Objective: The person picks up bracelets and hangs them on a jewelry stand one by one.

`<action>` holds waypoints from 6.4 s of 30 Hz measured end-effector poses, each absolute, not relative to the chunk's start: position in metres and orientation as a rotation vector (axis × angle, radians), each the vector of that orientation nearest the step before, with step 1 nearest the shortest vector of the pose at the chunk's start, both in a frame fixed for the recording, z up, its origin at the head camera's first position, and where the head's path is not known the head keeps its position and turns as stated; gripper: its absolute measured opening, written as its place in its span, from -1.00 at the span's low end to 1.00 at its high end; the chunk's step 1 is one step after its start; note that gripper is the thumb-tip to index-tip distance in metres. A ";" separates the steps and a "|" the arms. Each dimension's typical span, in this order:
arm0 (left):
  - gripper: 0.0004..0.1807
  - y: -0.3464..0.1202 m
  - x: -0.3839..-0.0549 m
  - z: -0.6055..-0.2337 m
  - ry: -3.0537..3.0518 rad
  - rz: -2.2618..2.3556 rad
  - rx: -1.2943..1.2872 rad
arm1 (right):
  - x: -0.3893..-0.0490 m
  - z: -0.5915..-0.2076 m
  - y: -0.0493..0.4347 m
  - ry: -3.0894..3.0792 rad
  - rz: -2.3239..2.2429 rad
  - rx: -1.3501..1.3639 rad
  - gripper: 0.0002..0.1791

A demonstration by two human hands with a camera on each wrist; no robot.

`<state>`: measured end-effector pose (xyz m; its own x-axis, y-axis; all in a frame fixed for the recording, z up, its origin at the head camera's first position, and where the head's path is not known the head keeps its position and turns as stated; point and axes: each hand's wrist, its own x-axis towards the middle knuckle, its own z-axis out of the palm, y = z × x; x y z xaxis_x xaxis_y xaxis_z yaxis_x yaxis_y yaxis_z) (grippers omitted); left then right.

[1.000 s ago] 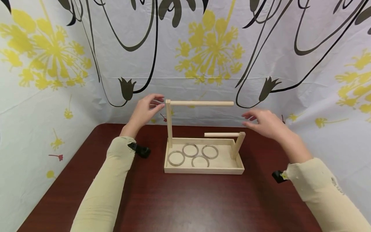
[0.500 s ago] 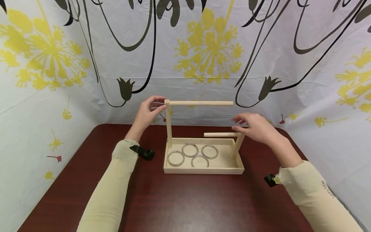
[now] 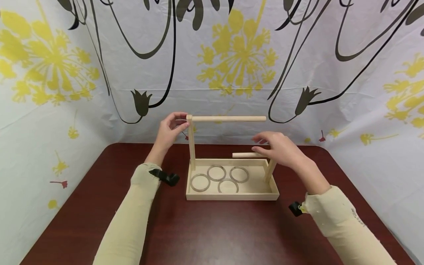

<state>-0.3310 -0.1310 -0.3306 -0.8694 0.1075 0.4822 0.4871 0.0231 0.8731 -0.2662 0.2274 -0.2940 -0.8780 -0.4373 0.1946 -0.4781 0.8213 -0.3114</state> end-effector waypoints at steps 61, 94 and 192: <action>-0.65 -0.139 -0.343 -0.334 -2.105 -1.907 -0.742 | -0.261 -0.412 0.108 -2.611 1.767 0.837 -0.60; -0.65 -0.139 -0.340 -0.338 -2.053 -1.937 -0.770 | -0.253 -0.442 0.095 -2.733 1.828 0.612 -0.46; -0.67 -0.133 -0.336 -0.336 -2.066 -1.987 -0.705 | -0.252 -0.433 0.063 -2.719 1.107 0.608 -0.20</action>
